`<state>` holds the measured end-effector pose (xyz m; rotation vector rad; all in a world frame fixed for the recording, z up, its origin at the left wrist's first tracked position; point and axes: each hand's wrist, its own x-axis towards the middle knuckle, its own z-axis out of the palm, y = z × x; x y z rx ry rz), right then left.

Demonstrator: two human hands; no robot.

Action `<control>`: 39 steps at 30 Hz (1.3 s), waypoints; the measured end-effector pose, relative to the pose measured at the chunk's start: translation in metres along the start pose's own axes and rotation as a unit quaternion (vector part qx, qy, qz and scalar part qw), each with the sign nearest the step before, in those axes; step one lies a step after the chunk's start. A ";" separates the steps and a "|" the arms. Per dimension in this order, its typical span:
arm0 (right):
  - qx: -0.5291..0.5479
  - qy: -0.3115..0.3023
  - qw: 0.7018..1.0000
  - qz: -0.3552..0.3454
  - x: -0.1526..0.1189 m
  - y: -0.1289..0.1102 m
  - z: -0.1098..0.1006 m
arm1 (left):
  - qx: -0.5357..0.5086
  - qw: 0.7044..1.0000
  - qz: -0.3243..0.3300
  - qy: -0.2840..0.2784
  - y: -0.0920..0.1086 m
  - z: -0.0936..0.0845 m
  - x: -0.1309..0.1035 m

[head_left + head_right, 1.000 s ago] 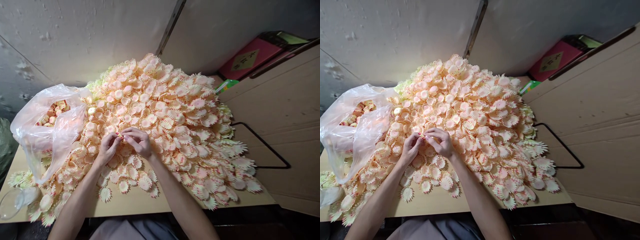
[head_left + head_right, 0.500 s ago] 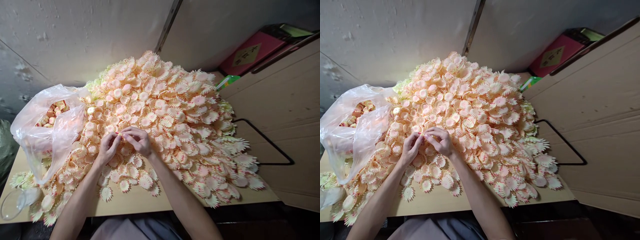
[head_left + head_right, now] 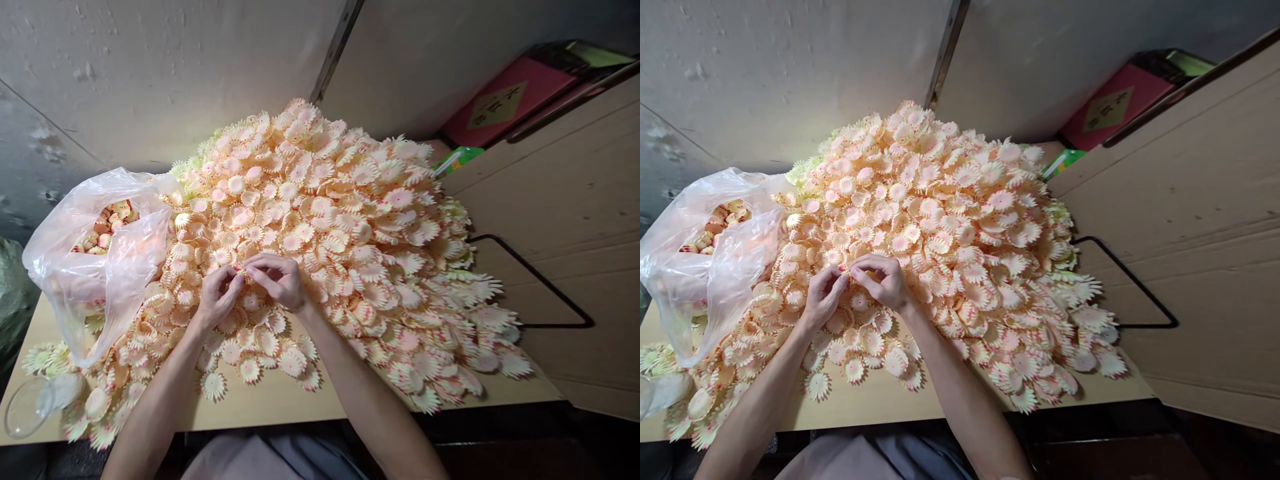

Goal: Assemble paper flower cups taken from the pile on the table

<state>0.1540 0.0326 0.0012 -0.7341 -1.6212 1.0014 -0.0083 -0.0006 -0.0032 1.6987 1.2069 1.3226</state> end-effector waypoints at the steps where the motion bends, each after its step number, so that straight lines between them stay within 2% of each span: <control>1: 0.007 0.000 1.000 0.008 0.000 0.000 0.000 | 0.000 1.000 -0.001 0.000 0.000 0.000 0.000; 7: 0.060 -0.007 0.996 0.061 -0.002 0.001 0.001 | -0.005 1.000 -0.008 0.002 -0.002 0.000 0.000; 14: 0.095 0.031 0.990 0.100 -0.002 0.003 0.001 | -0.002 1.000 -0.006 -0.003 -0.001 -0.001 0.000; 24: 0.099 0.008 0.989 0.105 -0.002 0.004 0.002 | -0.012 0.999 -0.032 -0.011 0.001 -0.004 0.003; 28: 0.097 0.000 0.990 0.099 -0.001 0.005 0.001 | 0.012 0.999 -0.036 0.005 0.003 -0.003 0.004; 30: 0.100 0.038 0.990 0.093 0.001 0.006 -0.002 | 0.018 0.999 -0.028 0.004 0.003 -0.002 0.004; 34: 0.090 0.173 0.978 0.079 0.007 0.009 -0.003 | 0.005 1.000 -0.021 -0.017 0.003 -0.002 0.003; 39: 0.045 0.227 0.971 0.069 0.011 0.009 0.008 | -0.013 1.000 -0.021 -0.001 0.002 -0.003 0.003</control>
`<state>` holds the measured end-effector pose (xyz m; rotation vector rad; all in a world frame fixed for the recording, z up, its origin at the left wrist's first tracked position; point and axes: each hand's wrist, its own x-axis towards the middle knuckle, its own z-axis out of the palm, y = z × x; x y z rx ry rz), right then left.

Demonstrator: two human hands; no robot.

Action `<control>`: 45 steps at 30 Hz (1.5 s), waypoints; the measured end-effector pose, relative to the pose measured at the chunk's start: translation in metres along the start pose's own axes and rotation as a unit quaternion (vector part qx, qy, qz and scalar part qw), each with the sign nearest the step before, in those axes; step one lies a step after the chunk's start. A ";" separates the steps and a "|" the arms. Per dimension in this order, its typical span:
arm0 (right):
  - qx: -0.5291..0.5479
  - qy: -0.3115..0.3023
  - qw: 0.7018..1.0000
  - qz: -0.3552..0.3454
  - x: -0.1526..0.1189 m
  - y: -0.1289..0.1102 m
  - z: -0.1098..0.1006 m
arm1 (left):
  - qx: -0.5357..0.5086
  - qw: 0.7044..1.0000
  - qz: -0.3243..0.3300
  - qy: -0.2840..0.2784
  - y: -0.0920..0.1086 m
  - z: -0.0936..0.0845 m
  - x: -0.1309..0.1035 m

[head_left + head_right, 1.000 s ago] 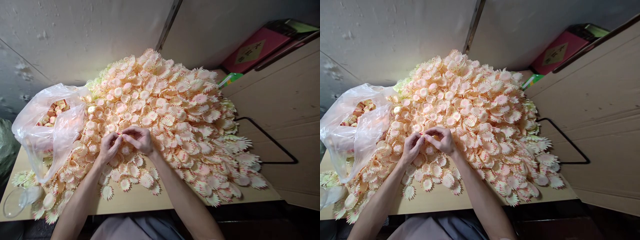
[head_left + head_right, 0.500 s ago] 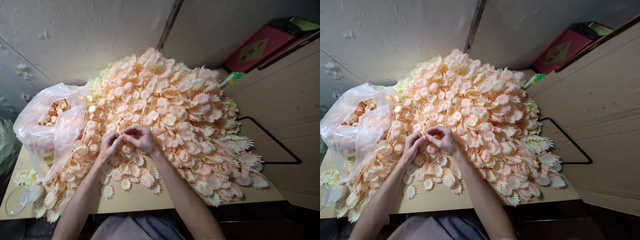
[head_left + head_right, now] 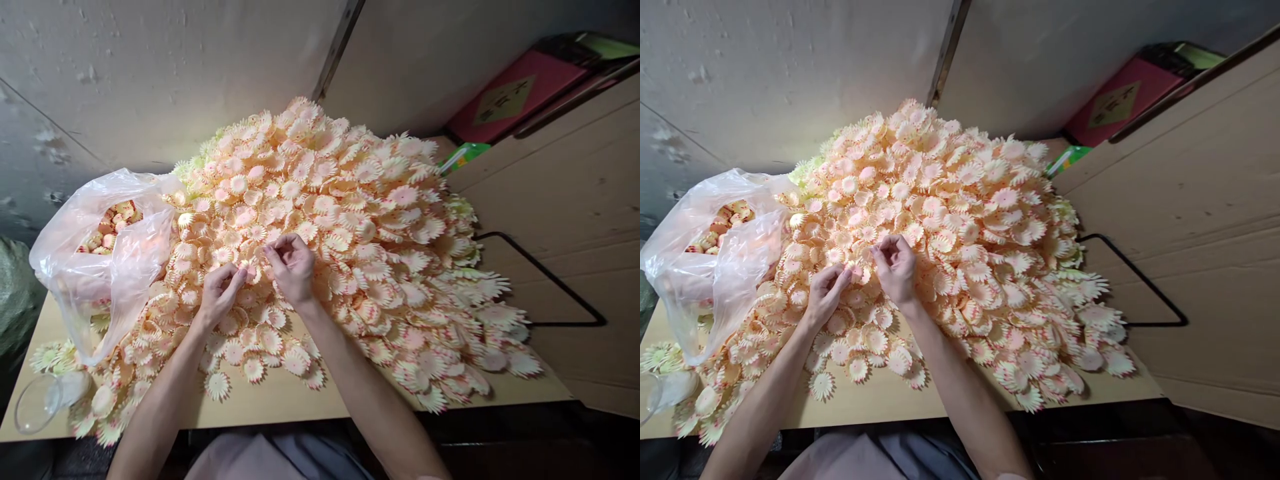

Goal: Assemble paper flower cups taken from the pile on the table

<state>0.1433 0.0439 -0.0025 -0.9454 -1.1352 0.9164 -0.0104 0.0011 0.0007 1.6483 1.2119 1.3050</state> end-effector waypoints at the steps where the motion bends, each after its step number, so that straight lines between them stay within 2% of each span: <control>1: -0.007 0.007 1.000 -0.005 -0.001 0.000 0.003 | -0.003 1.000 -0.002 0.004 0.000 0.000 0.000; 10: -0.037 0.069 0.995 -0.058 -0.014 -0.003 0.021 | -0.070 0.997 -0.011 0.021 -0.004 0.006 -0.003; 16: -0.035 0.090 0.992 -0.079 -0.016 -0.010 0.022 | -0.104 0.994 -0.011 0.014 -0.006 0.010 -0.002; 19: -0.044 0.050 0.995 -0.076 -0.011 -0.014 0.018 | -0.102 0.994 -0.018 0.026 -0.009 0.010 -0.002; 23: -0.083 -0.048 0.992 -0.082 -0.008 -0.016 0.013 | -0.095 0.995 -0.006 0.024 -0.011 0.010 -0.001; 26: -0.178 -0.118 0.970 -0.119 -0.010 -0.016 0.010 | -0.087 0.996 0.000 0.020 -0.011 0.010 -0.001; 30: -0.244 -0.160 0.946 -0.139 -0.007 -0.020 0.004 | -0.083 0.996 0.001 0.019 -0.011 0.010 -0.003; 33: -0.280 -0.187 0.914 -0.228 0.000 -0.024 -0.001 | -0.091 0.996 -0.004 -0.011 -0.010 0.010 -0.005; 35: -0.303 -0.190 0.889 -0.285 0.004 -0.025 -0.003 | -0.097 0.995 -0.008 -0.018 -0.011 0.011 -0.006; 37: -0.322 -0.178 0.878 -0.307 0.004 -0.024 -0.003 | -0.099 0.995 -0.008 -0.008 -0.012 0.013 -0.006; 42: -0.337 -0.116 0.882 -0.308 -0.004 -0.013 0.009 | -0.121 0.993 -0.018 0.004 -0.013 0.015 -0.004; 45: -0.332 -0.102 0.888 -0.300 0.002 -0.008 0.008 | -0.122 0.992 -0.021 0.013 -0.013 0.013 -0.005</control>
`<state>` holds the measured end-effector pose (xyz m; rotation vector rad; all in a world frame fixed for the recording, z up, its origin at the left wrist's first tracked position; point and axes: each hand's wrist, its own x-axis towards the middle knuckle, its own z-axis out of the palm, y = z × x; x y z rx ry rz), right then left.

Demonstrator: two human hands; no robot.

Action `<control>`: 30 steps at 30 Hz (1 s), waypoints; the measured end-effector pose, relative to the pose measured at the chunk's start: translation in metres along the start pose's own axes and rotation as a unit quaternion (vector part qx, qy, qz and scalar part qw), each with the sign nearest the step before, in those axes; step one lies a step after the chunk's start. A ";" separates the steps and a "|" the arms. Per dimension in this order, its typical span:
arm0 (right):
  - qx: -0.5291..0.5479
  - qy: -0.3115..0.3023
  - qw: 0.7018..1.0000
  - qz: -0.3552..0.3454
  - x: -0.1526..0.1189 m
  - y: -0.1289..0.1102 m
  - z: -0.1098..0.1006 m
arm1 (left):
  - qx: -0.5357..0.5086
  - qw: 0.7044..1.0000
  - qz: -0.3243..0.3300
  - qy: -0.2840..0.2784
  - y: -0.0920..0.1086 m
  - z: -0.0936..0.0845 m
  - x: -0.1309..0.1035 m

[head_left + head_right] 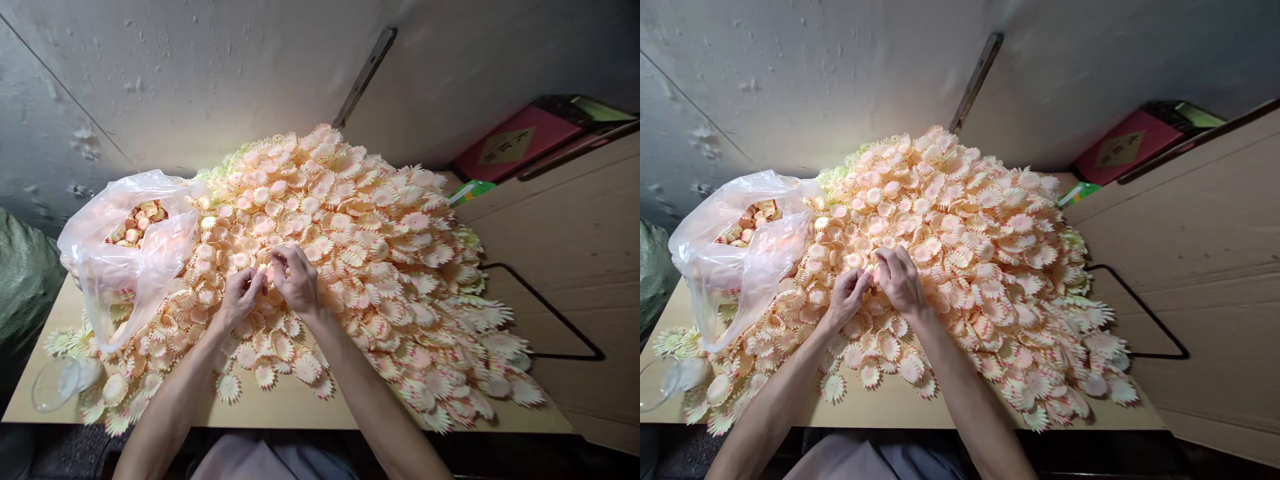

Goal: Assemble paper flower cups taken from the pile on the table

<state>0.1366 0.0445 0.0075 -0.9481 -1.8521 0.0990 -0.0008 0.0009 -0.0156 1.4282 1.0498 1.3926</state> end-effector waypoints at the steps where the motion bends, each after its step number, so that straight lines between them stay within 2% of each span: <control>1: -0.005 0.015 1.000 0.008 0.005 0.006 -0.005 | 0.008 1.000 0.005 0.005 0.001 -0.001 -0.001; 2: -0.016 0.043 0.998 0.030 0.011 0.013 -0.013 | 0.018 1.000 0.013 0.011 0.001 -0.002 -0.002; 5: -0.112 0.220 0.963 0.104 0.039 0.034 -0.051 | 0.027 0.999 0.030 0.026 0.002 -0.004 -0.004; 6: -0.134 0.214 0.961 0.116 0.049 0.038 -0.065 | 0.016 0.999 0.028 0.022 0.002 -0.004 -0.003; 7: -0.156 0.205 0.959 0.119 0.057 0.038 -0.076 | 0.005 1.000 0.024 0.011 0.002 -0.003 -0.002; 9: -0.167 0.142 0.971 0.092 0.067 0.032 -0.092 | 0.000 1.000 0.016 -0.005 0.001 -0.002 0.000; 11: -0.185 0.070 0.979 0.046 0.067 0.020 -0.094 | 0.007 1.000 0.022 0.008 0.001 -0.002 0.002; 14: -0.161 -0.008 0.987 0.002 0.053 0.005 -0.082 | 0.014 0.999 0.028 0.008 0.001 -0.003 0.003; 16: -0.054 -0.116 0.991 -0.040 0.039 -0.001 -0.070 | 0.009 1.000 0.025 -0.003 0.002 -0.005 0.003; 17: 0.007 -0.183 0.981 -0.060 0.032 -0.004 -0.065 | 0.004 1.000 0.025 -0.006 0.002 -0.005 0.003; 19: 0.079 -0.233 0.966 -0.075 0.018 -0.007 -0.055 | -0.009 1.000 0.027 -0.012 0.003 -0.006 0.004; 20: 0.098 -0.246 0.962 -0.067 0.012 -0.009 -0.050 | -0.017 0.999 0.026 -0.014 0.004 -0.007 0.004; 22: 0.130 -0.233 0.963 -0.029 0.002 -0.009 -0.045 | -0.035 0.999 0.015 -0.014 0.004 -0.007 0.004; 26: 0.202 -0.189 0.952 0.133 -0.007 -0.005 -0.042 | -0.064 0.998 -0.015 0.020 0.003 -0.009 0.003; 28: 0.256 -0.177 0.926 0.216 -0.007 -0.003 -0.043 | -0.092 0.994 -0.023 0.056 0.003 -0.010 0.003; 30: 0.325 -0.188 0.886 0.271 -0.004 -0.002 -0.043 | -0.136 0.987 -0.039 0.079 0.004 -0.010 0.004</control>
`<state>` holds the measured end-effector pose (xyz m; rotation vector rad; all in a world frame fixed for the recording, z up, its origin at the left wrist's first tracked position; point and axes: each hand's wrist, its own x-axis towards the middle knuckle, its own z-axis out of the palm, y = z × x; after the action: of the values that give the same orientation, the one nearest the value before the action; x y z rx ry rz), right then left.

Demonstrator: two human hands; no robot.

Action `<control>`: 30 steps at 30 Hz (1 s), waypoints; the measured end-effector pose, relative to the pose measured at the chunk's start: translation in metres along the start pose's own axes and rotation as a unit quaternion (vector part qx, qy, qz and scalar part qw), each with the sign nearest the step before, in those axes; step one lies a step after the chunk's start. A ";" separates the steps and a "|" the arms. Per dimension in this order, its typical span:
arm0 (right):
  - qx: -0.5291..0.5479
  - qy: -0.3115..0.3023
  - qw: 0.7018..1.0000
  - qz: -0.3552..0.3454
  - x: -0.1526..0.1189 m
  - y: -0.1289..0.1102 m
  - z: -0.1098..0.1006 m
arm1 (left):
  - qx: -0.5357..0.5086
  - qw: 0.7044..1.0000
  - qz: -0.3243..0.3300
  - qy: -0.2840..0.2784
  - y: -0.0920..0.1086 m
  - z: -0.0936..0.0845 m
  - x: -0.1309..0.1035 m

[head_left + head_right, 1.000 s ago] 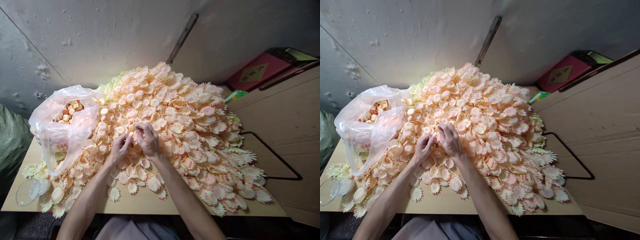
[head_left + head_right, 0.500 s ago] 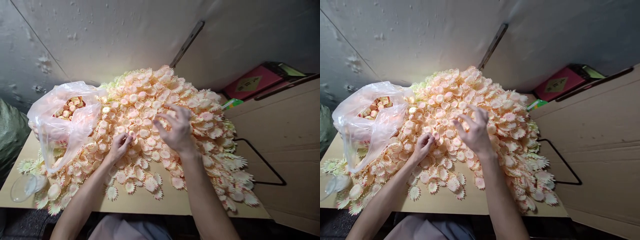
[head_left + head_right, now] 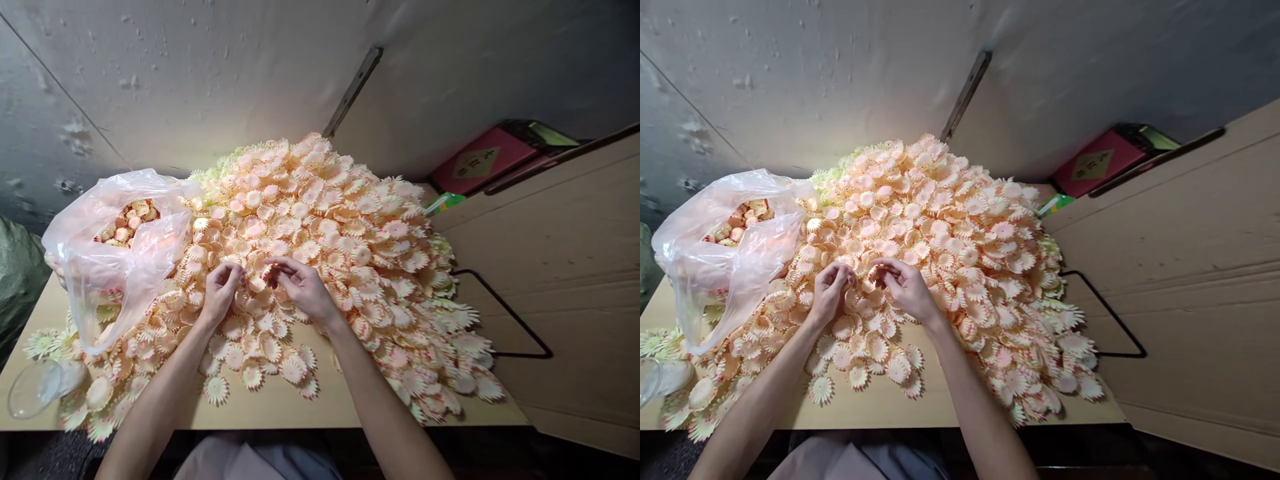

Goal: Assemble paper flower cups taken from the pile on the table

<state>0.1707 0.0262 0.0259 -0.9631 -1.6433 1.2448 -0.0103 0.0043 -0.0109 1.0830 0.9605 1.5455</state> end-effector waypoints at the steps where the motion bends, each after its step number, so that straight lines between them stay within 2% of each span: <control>1: 0.038 -0.020 0.999 0.019 0.001 -0.001 0.000 | -0.022 1.000 -0.014 -0.005 0.000 0.000 0.001; 4: 0.108 -0.062 0.990 0.061 0.006 -0.002 0.004 | -0.063 0.995 -0.051 -0.056 0.000 0.002 0.002; 9: 0.128 -0.011 0.988 0.088 0.013 0.003 0.009 | -0.061 0.994 -0.060 -0.071 -0.002 0.004 0.000; 13: 0.113 -0.003 0.990 0.079 0.016 0.010 0.012 | -0.041 0.996 -0.077 -0.035 0.002 0.004 -0.002; 16: 0.110 0.052 0.992 0.041 0.018 0.016 0.011 | -0.040 0.996 -0.083 0.012 0.004 0.005 -0.001; 19: 0.126 0.113 0.986 0.001 0.019 0.021 0.007 | -0.039 0.994 -0.097 0.035 0.002 0.005 -0.001; 21: 0.137 0.132 0.982 -0.013 0.019 0.021 0.003 | -0.032 0.993 -0.105 0.048 0.000 0.005 -0.001; 25: 0.156 0.105 0.982 -0.028 0.015 0.017 0.001 | -0.018 0.993 -0.108 0.050 0.001 0.006 -0.003; 30: 0.179 0.037 0.983 -0.005 0.011 0.014 0.006 | -0.012 0.995 -0.095 -0.011 0.006 0.007 -0.002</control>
<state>0.1623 0.0375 0.0133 -0.7657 -1.3066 1.4184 -0.0053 0.0018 -0.0039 0.9615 0.9971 1.3835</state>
